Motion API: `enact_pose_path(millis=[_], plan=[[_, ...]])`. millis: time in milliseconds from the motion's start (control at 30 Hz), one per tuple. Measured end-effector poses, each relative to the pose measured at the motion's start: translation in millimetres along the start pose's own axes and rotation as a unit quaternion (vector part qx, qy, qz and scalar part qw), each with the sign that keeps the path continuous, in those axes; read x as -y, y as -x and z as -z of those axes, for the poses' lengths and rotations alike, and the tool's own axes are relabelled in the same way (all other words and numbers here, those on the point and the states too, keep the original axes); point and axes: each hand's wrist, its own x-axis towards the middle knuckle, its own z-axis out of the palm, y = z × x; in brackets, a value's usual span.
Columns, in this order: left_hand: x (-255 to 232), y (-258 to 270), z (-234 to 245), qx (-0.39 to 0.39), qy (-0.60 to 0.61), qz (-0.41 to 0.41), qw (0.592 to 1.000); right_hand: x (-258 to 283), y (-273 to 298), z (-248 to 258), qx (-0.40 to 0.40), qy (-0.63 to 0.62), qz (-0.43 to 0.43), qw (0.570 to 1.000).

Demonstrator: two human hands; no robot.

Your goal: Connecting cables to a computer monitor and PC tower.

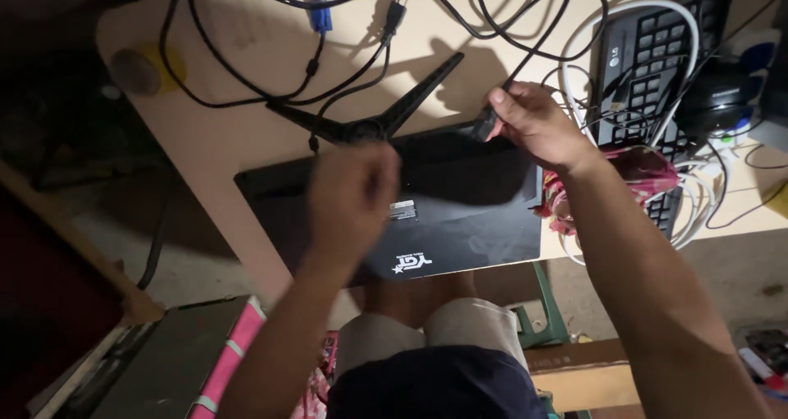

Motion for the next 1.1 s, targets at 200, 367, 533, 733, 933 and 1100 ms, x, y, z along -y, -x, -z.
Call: enact_pose_path(millis=[200,367,533,733,933,1100], plan=[[21,52,-49,0.103,-0.015,-0.004,0.995,-1,-7,-6,0.02,-0.073,-0.049,0.996],[19,47,-64,0.14,-0.191,-0.052,0.97,1,-2,-4,-0.005,-0.137,-0.106,0.985],[25,48,-71,0.143,-0.145,-0.02,0.979,12,5,-9,0.101,-0.299,-0.078,0.946],[1,37,-71,0.145,-0.023,0.034,0.989,13,14,-18,0.166,-0.401,-0.045,0.9],[-42,9,-86,0.075,-0.157,-0.156,0.972,25,25,-45,0.103,-0.478,-0.083,0.868],[-40,22,-98,0.08,-0.292,-0.195,0.933,-2,25,-48,0.128,-0.555,-0.069,0.819]])
